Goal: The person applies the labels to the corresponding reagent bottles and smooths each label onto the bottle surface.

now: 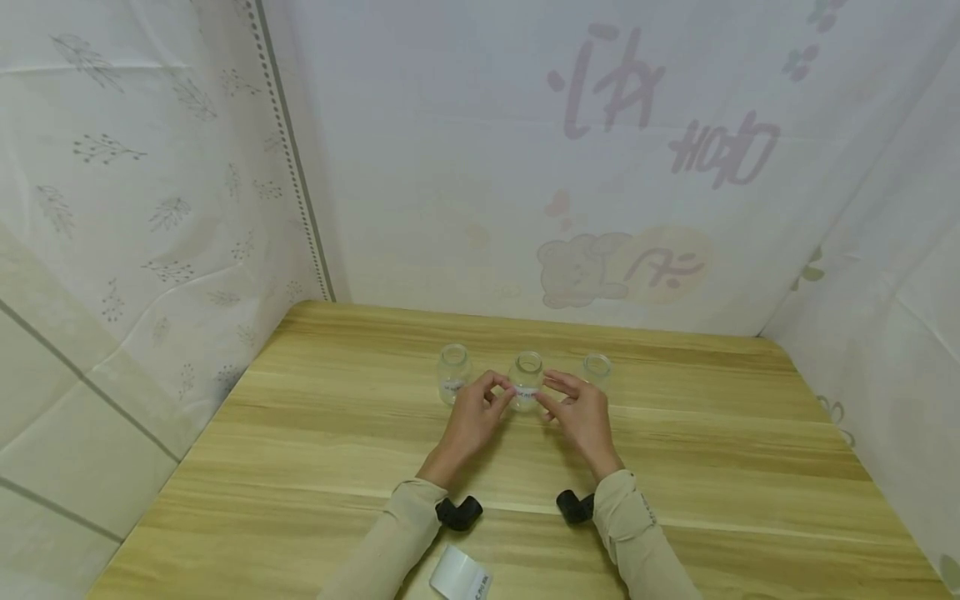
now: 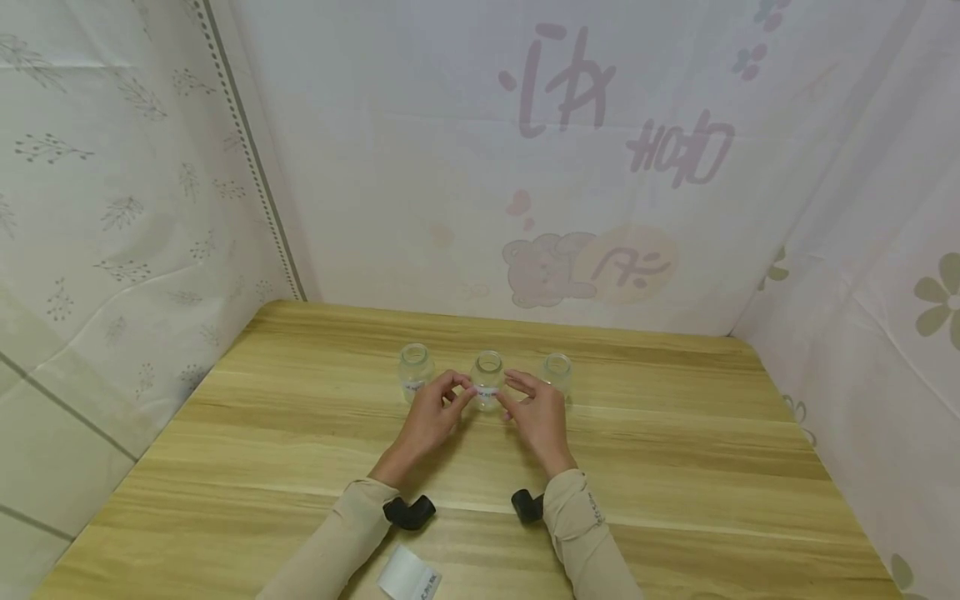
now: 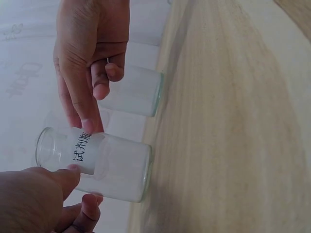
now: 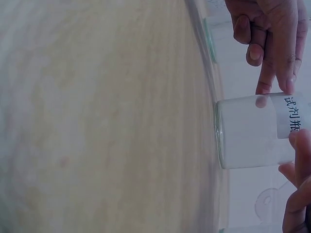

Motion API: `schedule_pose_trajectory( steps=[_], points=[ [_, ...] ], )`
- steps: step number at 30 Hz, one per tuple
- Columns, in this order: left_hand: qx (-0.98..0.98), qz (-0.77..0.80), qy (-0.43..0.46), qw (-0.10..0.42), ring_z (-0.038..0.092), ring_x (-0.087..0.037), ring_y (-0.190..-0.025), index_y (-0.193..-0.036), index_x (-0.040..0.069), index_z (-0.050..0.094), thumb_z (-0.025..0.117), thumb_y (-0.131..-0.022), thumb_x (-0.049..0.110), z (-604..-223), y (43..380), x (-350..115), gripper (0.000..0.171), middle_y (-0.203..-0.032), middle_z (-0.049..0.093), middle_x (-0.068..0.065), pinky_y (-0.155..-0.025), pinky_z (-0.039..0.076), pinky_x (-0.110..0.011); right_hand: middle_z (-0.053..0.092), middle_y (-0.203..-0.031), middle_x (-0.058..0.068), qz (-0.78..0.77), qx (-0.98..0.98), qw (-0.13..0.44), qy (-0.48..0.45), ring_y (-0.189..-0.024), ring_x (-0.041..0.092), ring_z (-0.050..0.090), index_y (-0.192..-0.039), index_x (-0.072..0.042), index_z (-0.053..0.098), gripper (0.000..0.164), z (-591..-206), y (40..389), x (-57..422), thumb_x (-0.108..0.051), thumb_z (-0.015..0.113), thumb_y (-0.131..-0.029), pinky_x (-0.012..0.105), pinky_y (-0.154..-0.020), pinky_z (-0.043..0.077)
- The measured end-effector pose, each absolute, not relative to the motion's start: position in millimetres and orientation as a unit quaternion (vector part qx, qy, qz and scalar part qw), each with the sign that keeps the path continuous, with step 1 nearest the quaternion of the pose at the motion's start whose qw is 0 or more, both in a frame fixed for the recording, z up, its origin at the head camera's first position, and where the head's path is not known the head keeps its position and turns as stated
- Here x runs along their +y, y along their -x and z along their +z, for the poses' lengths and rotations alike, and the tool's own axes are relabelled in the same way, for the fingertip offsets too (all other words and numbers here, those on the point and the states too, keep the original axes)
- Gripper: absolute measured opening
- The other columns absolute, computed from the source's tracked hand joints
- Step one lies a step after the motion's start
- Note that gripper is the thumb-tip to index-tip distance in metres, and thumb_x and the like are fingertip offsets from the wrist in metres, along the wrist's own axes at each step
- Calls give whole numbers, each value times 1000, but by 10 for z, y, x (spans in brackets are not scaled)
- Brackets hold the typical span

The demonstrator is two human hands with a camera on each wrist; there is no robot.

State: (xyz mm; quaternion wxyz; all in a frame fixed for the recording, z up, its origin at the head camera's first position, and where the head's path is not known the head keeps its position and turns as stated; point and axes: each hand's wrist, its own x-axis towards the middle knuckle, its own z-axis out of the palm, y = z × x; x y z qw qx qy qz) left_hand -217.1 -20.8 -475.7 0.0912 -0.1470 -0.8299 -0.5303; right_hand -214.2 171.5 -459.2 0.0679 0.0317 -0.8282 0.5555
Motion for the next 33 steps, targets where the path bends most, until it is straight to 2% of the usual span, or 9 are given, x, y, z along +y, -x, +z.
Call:
schedule_pose_trajectory(
  steps=[4,8,11,15,21,29,33],
  points=[
    [-832,-528,147,91,60,-14,-72,-104,5,68,68,-101,11,-4752,2171,-208,6,-97,73,-10,-60,45,-23,73,-118,20,554,-829,66,-34,-62,39,72,-129,-3,71,43,-4584,2138,1715,-9,84,-88,21,-47,44],
    [-831,-530,147,82,57,-11,-68,-105,5,66,70,-100,10,-4752,2167,-200,7,-88,70,-10,-57,44,-23,73,-119,19,551,-831,66,-35,-62,38,72,-129,-4,71,44,-4585,2139,1710,-13,84,-88,22,-44,40],
    [-833,-529,141,81,53,-10,-64,-104,5,64,73,-99,14,-4751,2158,-185,14,-83,67,-8,-55,43,-23,74,-119,18,546,-834,68,-36,-62,36,73,-129,-5,71,45,-4587,2136,1705,-17,86,-87,22,-42,35],
    [-836,-523,138,94,51,-7,-61,-102,5,63,75,-98,21,-4754,2149,-163,21,-77,64,-7,-55,41,-22,74,-120,18,533,-842,75,-42,-60,33,73,-129,-4,71,48,-4584,2131,1692,-20,87,-87,22,-42,36],
    [-835,-522,141,102,46,-7,-55,-102,5,64,74,-98,22,-4752,2153,-157,20,-65,58,-5,-49,36,-20,73,-119,20,528,-845,78,-46,-59,33,72,-129,-3,71,46,-4561,2129,1681,-20,85,-88,22,-41,37],
    [-841,-508,157,99,45,-6,-57,-100,7,65,71,-99,15,-4747,2165,-203,11,-77,66,-8,-50,35,-20,72,-121,20,539,-839,66,-43,-58,35,72,-129,-4,72,43,-4588,2143,1709,-17,83,-90,20,-41,35],
    [-843,-506,159,91,44,-6,-55,-104,7,66,69,-101,16,-4746,2165,-216,10,-73,65,-7,-50,35,-20,72,-122,20,542,-837,59,-44,-58,34,72,-130,-4,71,43,-4602,2144,1723,-16,83,-90,20,-40,34]
  ],
)
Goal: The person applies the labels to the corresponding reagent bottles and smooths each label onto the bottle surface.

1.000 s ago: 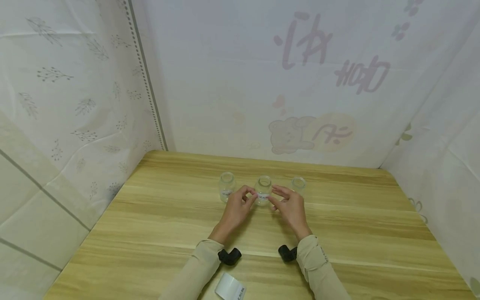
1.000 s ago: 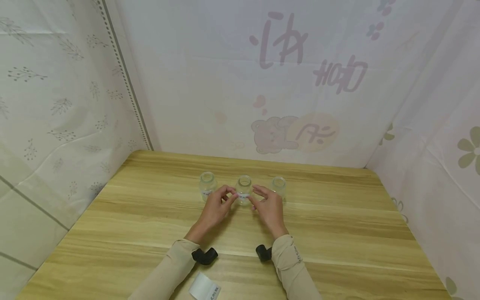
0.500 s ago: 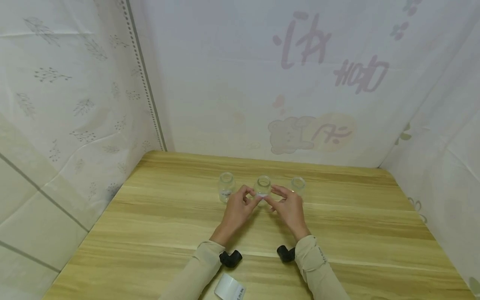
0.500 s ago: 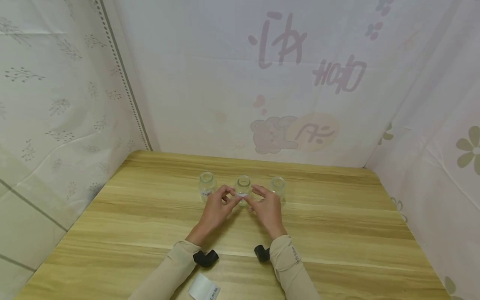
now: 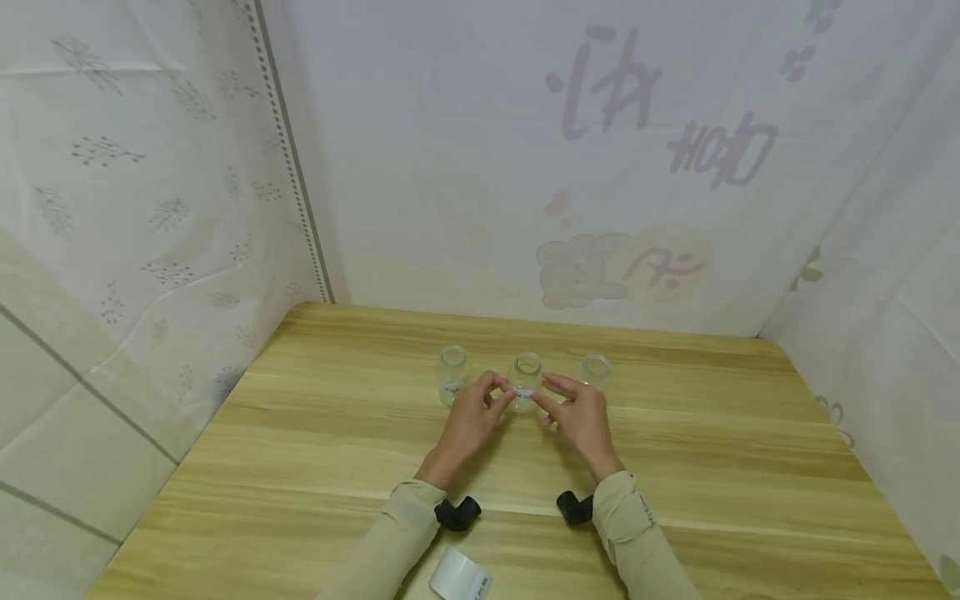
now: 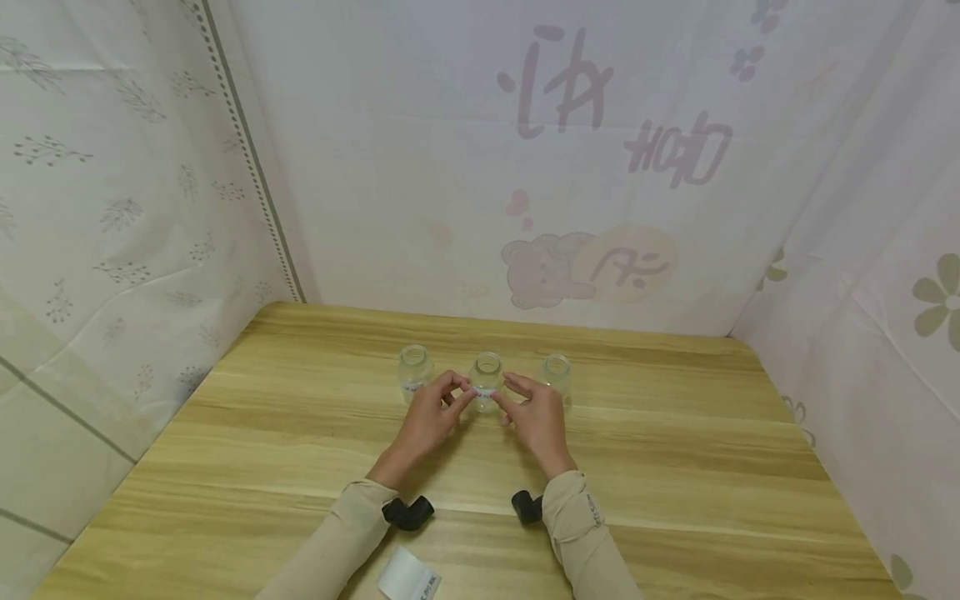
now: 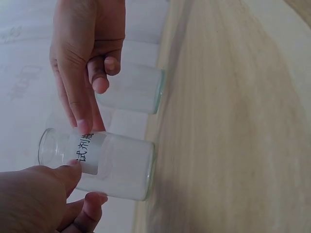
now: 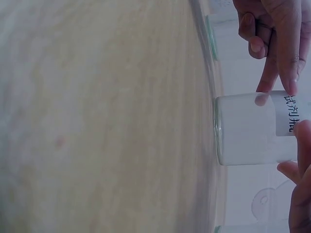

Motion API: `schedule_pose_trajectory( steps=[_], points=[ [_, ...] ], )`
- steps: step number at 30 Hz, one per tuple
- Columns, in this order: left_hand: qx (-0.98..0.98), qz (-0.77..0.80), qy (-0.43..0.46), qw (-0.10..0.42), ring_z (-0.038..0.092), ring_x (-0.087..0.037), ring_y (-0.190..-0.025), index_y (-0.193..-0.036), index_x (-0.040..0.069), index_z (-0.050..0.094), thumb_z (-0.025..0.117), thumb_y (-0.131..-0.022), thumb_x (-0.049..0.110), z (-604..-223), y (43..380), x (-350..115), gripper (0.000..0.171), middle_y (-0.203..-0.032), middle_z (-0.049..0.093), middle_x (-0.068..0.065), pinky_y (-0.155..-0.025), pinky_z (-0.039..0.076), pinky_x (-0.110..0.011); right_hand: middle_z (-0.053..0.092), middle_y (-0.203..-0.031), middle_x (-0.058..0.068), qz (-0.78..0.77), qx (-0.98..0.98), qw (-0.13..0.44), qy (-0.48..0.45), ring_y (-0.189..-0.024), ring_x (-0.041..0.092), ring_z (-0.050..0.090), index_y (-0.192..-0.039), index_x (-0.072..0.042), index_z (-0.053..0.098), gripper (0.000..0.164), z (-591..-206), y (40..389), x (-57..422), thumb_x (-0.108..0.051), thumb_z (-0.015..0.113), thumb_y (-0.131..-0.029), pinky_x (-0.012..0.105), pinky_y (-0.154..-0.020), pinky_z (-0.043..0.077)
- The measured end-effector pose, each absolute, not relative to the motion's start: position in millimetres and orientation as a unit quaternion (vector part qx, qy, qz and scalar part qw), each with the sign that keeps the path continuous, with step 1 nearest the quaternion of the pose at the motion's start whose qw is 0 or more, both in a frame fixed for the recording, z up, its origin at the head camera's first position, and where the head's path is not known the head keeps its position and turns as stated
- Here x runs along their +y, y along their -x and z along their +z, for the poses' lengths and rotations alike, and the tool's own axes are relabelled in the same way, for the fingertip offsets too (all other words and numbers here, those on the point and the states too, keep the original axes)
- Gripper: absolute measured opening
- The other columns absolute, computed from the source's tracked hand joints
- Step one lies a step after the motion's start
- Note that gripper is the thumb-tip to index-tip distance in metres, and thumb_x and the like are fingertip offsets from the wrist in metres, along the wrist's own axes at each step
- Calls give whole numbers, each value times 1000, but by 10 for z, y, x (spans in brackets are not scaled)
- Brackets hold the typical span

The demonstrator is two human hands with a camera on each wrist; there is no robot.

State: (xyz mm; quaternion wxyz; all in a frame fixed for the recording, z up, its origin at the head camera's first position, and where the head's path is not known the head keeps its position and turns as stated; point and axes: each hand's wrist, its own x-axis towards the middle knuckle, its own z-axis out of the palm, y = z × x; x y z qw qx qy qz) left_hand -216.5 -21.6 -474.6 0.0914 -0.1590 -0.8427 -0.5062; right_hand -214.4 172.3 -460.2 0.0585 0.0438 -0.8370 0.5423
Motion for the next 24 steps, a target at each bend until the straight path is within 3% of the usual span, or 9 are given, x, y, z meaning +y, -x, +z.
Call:
schedule_pose_trajectory(
  steps=[6,11,14,20,24],
  points=[
    [-846,-502,159,85,44,-5,-54,-105,6,66,67,-102,15,-4753,2175,-207,10,-66,59,-3,-49,35,-20,72,-122,18,541,-838,53,-39,-56,31,71,-130,-4,71,43,-4608,2146,1744,-15,82,-90,20,-40,33],
    [-844,-500,172,93,44,-4,-54,-107,3,63,66,-102,9,-4747,2171,-200,9,-81,71,-16,-48,37,-20,73,-119,18,527,-846,62,-41,-53,30,70,-128,-3,72,42,-4583,2145,1750,-11,83,-89,21,-40,35],
    [-841,-504,172,89,43,-5,-54,-110,0,59,69,-100,7,-4729,2164,-186,17,-88,72,-20,-48,37,-21,74,-117,19,522,-849,71,-45,-52,31,69,-127,-2,72,44,-4564,2146,1735,-11,85,-86,21,-39,34],
    [-842,-515,149,68,43,-6,-55,-113,-4,53,73,-99,15,-4702,2146,-163,31,-70,60,-6,-50,36,-20,74,-117,19,505,-857,84,-53,-50,30,69,-128,-1,71,47,-4567,2138,1704,-15,87,-86,21,-38,32],
    [-844,-510,148,79,47,-8,-60,-106,-2,52,71,-100,16,-4714,2147,-161,27,-86,70,-11,-53,38,-21,74,-116,18,499,-860,88,-56,-50,31,68,-127,-2,72,45,-4573,2138,1699,-15,86,-86,20,-38,30]
  ],
)
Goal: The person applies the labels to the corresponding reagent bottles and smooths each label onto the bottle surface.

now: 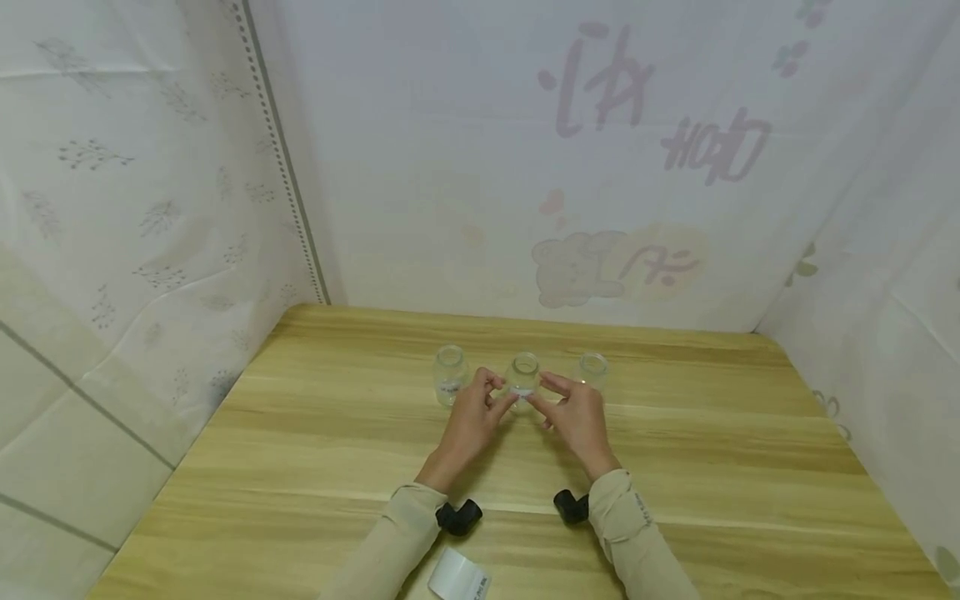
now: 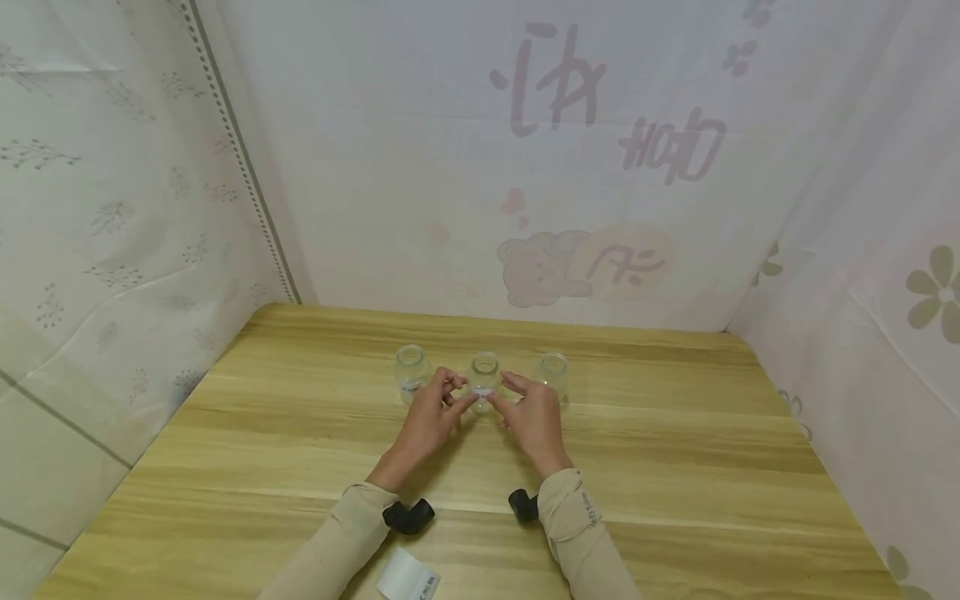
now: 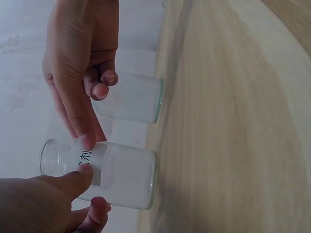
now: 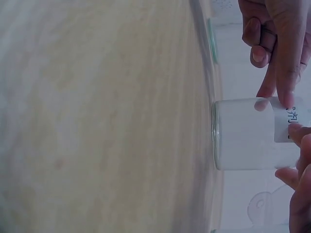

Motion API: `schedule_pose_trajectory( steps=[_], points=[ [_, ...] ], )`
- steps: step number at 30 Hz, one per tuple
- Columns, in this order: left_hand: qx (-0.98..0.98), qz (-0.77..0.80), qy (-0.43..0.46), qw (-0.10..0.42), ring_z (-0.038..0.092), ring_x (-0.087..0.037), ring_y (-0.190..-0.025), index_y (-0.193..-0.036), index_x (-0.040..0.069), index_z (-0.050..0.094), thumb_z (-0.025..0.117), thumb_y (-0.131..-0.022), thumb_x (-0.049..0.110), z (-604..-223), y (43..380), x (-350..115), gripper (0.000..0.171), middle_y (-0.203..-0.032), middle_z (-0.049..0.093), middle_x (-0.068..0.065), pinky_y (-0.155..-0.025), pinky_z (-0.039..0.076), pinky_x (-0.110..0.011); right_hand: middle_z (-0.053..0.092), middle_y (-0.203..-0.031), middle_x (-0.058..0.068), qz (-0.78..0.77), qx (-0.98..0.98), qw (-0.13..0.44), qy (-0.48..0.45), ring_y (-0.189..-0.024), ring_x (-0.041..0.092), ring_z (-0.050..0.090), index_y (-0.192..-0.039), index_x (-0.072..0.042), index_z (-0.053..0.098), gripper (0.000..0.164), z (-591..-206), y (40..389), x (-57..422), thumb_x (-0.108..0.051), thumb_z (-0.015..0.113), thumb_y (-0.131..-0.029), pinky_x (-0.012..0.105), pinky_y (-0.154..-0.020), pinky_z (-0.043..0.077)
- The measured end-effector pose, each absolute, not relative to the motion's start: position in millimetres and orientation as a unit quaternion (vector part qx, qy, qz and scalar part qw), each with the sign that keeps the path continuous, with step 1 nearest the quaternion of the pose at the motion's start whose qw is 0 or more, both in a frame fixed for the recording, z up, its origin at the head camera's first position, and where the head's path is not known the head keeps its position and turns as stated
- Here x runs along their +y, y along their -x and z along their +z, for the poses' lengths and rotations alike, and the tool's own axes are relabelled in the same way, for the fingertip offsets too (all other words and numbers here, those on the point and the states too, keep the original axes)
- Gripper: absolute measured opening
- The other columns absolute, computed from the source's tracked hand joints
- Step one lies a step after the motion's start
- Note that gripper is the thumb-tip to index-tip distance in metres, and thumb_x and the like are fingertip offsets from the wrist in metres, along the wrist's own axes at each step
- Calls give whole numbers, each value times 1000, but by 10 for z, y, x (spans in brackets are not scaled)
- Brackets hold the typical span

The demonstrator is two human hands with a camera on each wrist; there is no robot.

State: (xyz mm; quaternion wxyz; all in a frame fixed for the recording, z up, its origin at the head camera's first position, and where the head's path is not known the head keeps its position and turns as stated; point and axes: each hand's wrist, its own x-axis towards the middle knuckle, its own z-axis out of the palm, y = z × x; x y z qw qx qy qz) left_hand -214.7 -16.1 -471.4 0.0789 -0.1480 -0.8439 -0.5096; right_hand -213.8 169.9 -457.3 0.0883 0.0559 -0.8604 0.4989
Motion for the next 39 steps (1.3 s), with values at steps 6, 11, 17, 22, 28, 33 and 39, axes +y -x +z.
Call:
schedule_pose_trajectory(
  steps=[6,11,17,22,28,33,39],
  points=[
    [-847,-498,158,99,59,-16,-70,-98,0,51,69,-99,6,-4712,2152,-175,19,-119,72,-21,-60,45,-21,74,-114,19,513,-852,91,-61,-48,33,66,-125,-1,73,40,-4559,2140,1713,-9,84,-87,20,-39,32],
    [-845,-496,174,103,63,-16,-72,-98,1,52,69,-97,-2,-4712,2163,-181,17,-100,74,-17,-61,48,-22,75,-114,19,513,-852,89,-61,-48,32,67,-125,0,73,40,-4542,2137,1727,-6,84,-87,21,-39,32],
    [-836,-519,167,61,54,-9,-62,-100,-4,51,73,-98,8,-4679,2150,-170,25,-84,67,-10,-53,43,-21,75,-114,19,501,-858,94,-64,-49,31,67,-126,0,73,46,-4545,2138,1724,-10,87,-84,21,-37,30],
    [-841,-513,158,68,49,-5,-56,-99,-4,52,74,-98,13,-4676,2134,-151,28,-74,61,-4,-50,39,-19,75,-114,19,488,-863,106,-73,-47,28,67,-126,2,72,50,-4567,2140,1703,-17,89,-83,19,-37,29],
    [-849,-489,171,101,52,-8,-62,-96,1,51,71,-99,13,-4696,2133,-153,24,-75,61,-6,-54,40,-20,74,-115,20,492,-860,112,-80,-47,26,67,-125,3,72,46,-4577,2134,1696,-15,87,-86,19,-37,30],
    [-852,-477,178,121,65,-18,-72,-93,5,52,69,-100,12,-4704,2138,-172,20,-105,74,-19,-61,49,-23,74,-115,22,501,-854,107,-85,-47,30,67,-125,3,72,43,-4583,2133,1711,-12,85,-86,19,-37,30],
    [-853,-476,180,118,70,-24,-80,-91,7,53,68,-100,9,-4715,2141,-193,17,-116,72,-22,-65,53,-25,73,-117,20,509,-850,102,-87,-47,32,66,-124,2,72,39,-4582,2132,1723,-9,83,-88,18,-36,29]
  ],
)
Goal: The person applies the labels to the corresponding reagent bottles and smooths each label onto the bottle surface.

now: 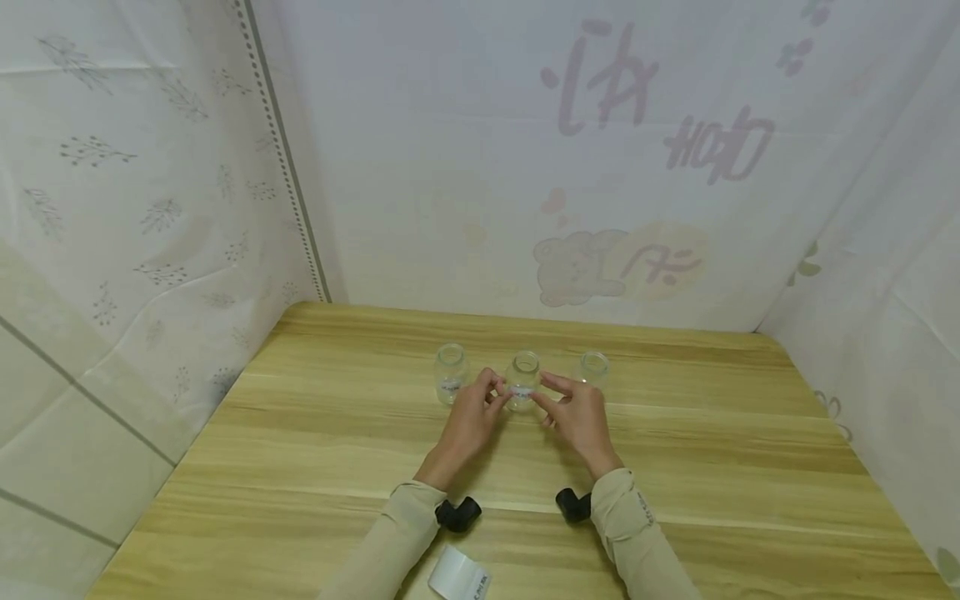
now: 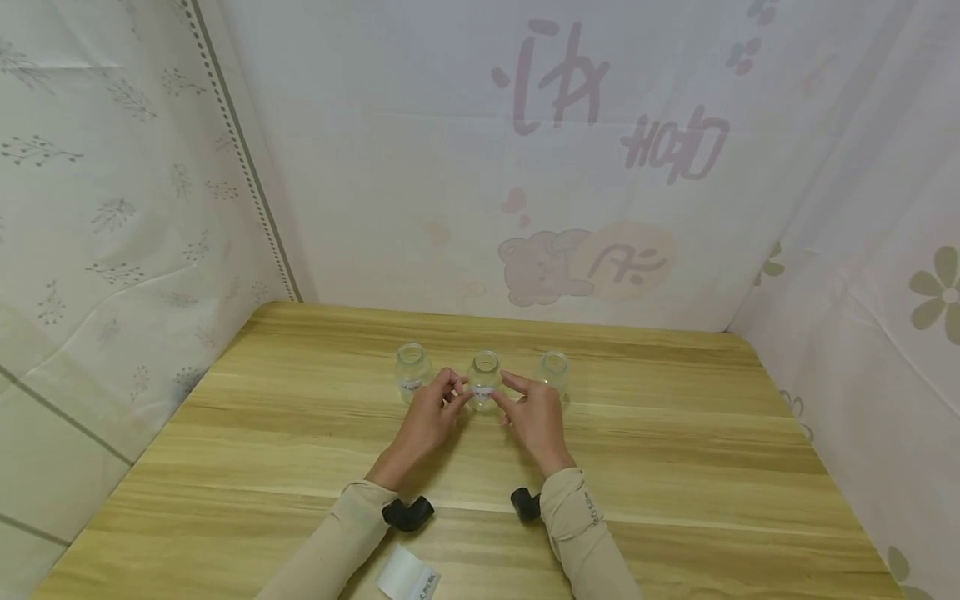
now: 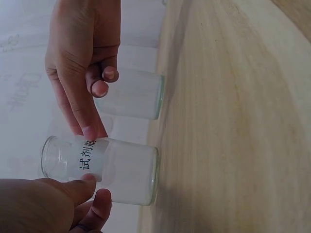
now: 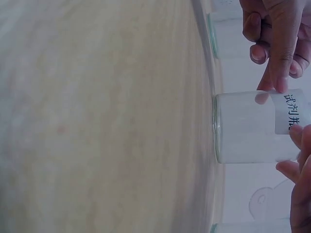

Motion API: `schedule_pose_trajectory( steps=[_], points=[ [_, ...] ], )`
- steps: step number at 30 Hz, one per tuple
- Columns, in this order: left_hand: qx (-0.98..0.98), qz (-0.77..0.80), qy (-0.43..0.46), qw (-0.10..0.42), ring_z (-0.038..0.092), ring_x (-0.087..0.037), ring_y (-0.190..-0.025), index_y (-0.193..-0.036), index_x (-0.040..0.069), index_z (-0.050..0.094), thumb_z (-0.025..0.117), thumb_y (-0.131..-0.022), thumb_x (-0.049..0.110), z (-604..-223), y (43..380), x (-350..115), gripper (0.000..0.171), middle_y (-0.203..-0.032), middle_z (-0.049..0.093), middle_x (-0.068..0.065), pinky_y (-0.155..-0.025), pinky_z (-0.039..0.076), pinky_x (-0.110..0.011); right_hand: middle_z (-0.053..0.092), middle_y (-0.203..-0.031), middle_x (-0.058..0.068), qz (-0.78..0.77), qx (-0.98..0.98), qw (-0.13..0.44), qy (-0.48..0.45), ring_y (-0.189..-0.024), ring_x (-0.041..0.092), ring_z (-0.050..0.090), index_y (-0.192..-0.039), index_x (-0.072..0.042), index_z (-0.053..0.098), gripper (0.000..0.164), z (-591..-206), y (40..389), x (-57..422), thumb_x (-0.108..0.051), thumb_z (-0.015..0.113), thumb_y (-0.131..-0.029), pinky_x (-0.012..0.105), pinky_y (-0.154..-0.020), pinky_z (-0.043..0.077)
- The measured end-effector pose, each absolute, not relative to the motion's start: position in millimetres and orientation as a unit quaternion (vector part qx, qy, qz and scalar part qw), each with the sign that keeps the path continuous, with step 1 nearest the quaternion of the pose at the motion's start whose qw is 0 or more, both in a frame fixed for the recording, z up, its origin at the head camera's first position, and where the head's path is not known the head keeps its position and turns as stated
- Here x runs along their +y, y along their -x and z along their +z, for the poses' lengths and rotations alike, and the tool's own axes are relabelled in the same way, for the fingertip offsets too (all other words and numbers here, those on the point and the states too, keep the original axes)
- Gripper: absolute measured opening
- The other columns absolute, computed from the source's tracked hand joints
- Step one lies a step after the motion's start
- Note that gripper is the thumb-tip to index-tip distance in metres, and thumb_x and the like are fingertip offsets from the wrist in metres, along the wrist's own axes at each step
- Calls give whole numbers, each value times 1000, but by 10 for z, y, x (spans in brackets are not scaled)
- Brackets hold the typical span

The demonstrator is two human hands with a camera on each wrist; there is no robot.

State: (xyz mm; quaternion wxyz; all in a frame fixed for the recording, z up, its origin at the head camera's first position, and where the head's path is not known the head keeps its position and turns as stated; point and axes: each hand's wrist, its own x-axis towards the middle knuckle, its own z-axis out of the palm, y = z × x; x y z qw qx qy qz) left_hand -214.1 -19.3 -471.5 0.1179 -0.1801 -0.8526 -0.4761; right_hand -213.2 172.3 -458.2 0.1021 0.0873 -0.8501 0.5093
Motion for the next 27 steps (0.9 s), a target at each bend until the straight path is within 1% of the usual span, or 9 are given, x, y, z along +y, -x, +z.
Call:
schedule_pose_trajectory(
  steps=[5,8,11,14,17,19,21,24,27],
  points=[
    [-853,-479,170,113,69,-23,-81,-93,7,56,69,-99,7,-4702,2118,-186,14,-116,73,-20,-65,52,-24,73,-118,20,520,-846,94,-76,-49,34,67,-125,1,72,38,-4555,2093,1728,-6,81,-90,19,-38,32],
    [-853,-484,166,107,69,-22,-81,-95,5,59,68,-99,4,-4699,2109,-182,10,-109,74,-18,-67,53,-24,72,-119,21,522,-846,88,-68,-51,34,68,-126,1,72,36,-4543,2076,1729,-2,79,-91,20,-40,37],
    [-849,-493,165,91,71,-25,-79,-100,3,59,66,-100,3,-4684,2102,-194,7,-98,75,-18,-65,53,-26,72,-121,22,521,-848,76,-64,-54,32,69,-127,3,70,36,-4536,2072,1730,2,76,-92,20,-43,44],
    [-849,-495,172,74,72,-28,-78,-108,0,59,64,-102,4,-4666,2089,-219,9,-96,74,-21,-64,54,-28,71,-122,23,517,-851,66,-62,-58,32,71,-129,5,67,38,-4516,2061,1734,2,75,-93,21,-47,49],
    [-855,-484,177,59,72,-27,-80,-112,-1,60,64,-103,6,-4643,2044,-252,12,-100,73,-19,-67,56,-30,72,-116,26,515,-853,60,-58,-59,32,72,-126,8,68,34,-4489,2013,1737,3,74,-93,23,-49,52],
    [-861,-471,188,45,71,-23,-81,-108,0,62,64,-103,6,-4621,1988,-288,8,-99,73,-16,-70,56,-30,74,-109,26,517,-852,53,-54,-59,32,71,-120,9,71,28,-4469,1957,1737,2,74,-93,26,-49,54],
    [-866,-454,206,20,68,-18,-79,-101,2,65,65,-102,6,-4597,1912,-344,4,-94,73,-12,-69,55,-29,76,-101,24,515,-855,40,-52,-57,31,71,-112,8,75,20,-4453,1889,1737,2,73,-93,27,-48,54],
    [-871,-418,252,-48,60,-9,-72,-91,6,68,67,-102,9,-4547,1780,-465,11,-82,70,-4,-65,51,-25,77,-91,18,505,-862,11,-51,-56,30,69,-103,5,77,12,-4415,1783,1731,-2,74,-94,27,-47,52],
    [-867,-381,299,-119,50,-2,-64,-86,9,70,68,-102,15,-4480,1656,-592,17,-74,63,4,-59,44,-22,77,-88,14,489,-870,-7,-59,-55,29,69,-100,2,77,9,-4356,1683,1727,-5,75,-94,26,-46,50]
  ],
)
